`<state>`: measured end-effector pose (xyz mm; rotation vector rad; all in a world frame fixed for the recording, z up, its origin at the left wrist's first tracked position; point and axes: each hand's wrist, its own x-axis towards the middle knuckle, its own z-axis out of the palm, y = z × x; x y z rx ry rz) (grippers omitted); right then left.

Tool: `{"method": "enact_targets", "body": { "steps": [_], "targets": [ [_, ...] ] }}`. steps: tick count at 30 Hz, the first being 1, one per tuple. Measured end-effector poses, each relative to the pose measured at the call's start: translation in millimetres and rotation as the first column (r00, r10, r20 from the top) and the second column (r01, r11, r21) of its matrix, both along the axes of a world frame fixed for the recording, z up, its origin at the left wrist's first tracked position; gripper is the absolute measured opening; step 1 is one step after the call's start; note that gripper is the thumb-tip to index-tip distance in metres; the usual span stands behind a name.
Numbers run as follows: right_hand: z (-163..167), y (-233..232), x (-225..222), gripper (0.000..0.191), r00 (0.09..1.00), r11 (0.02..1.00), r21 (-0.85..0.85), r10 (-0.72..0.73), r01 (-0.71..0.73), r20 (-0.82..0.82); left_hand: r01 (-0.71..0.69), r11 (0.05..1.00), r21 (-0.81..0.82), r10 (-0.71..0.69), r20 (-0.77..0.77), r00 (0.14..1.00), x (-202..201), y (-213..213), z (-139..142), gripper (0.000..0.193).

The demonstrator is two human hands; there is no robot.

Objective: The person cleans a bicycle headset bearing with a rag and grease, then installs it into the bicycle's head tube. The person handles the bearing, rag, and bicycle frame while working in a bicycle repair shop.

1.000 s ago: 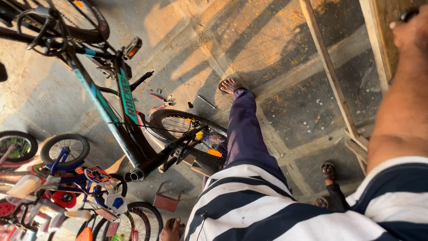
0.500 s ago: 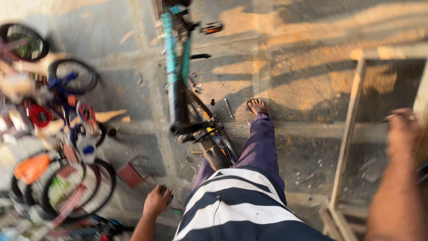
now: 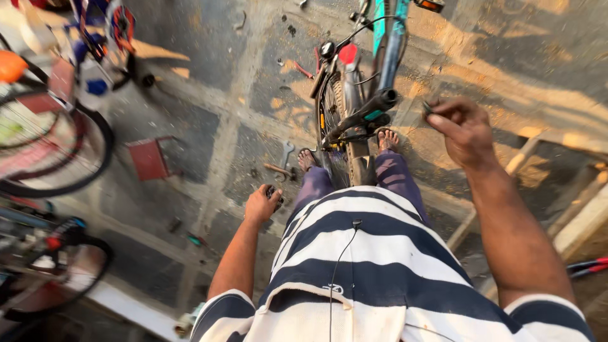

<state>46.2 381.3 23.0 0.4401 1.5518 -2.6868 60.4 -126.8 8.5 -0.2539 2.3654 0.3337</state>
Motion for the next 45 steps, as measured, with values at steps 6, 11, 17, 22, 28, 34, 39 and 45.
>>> {"method": "enact_targets", "body": {
  "steps": [6,11,17,22,28,34,39,45],
  "targets": [
    [8,-40,-61,0.020,0.957,0.443,0.892,0.286,-0.091,-0.044,-0.155,0.987,0.035,0.156,-0.028,0.987,29,-51,-16,0.063],
    [30,-48,-82,0.031,0.903,0.204,0.962,0.423,-0.183,0.082,-0.268,0.963,-0.008,0.268,0.045,0.962,42,-63,-26,0.063],
    [52,-56,-107,0.058,0.783,-0.142,0.936,0.515,-0.323,0.348,-0.324,0.945,0.050,0.323,0.024,0.946,40,-58,-29,0.062],
    [62,-64,-118,0.052,0.657,-0.360,0.791,0.441,-0.495,0.612,-0.325,0.908,0.264,0.353,-0.067,0.933,5,-35,-29,0.062],
    [67,-70,-129,0.049,0.573,-0.375,0.677,0.361,-0.633,0.736,-0.153,0.854,0.498,0.297,-0.225,0.928,-61,26,-1,0.054],
    [67,-66,-128,0.052,0.599,-0.328,0.692,0.348,-0.643,0.721,-0.022,0.768,0.640,0.223,-0.236,0.946,-90,84,24,0.057],
    [65,-59,-118,0.050,0.671,-0.308,0.816,0.465,-0.489,0.577,-0.043,0.777,0.628,0.189,-0.167,0.968,-76,83,17,0.055],
    [62,-55,-115,0.055,0.656,-0.378,0.817,0.488,-0.435,0.575,-0.201,0.836,0.511,0.299,-0.116,0.947,-39,38,-11,0.055]
  ]
}}
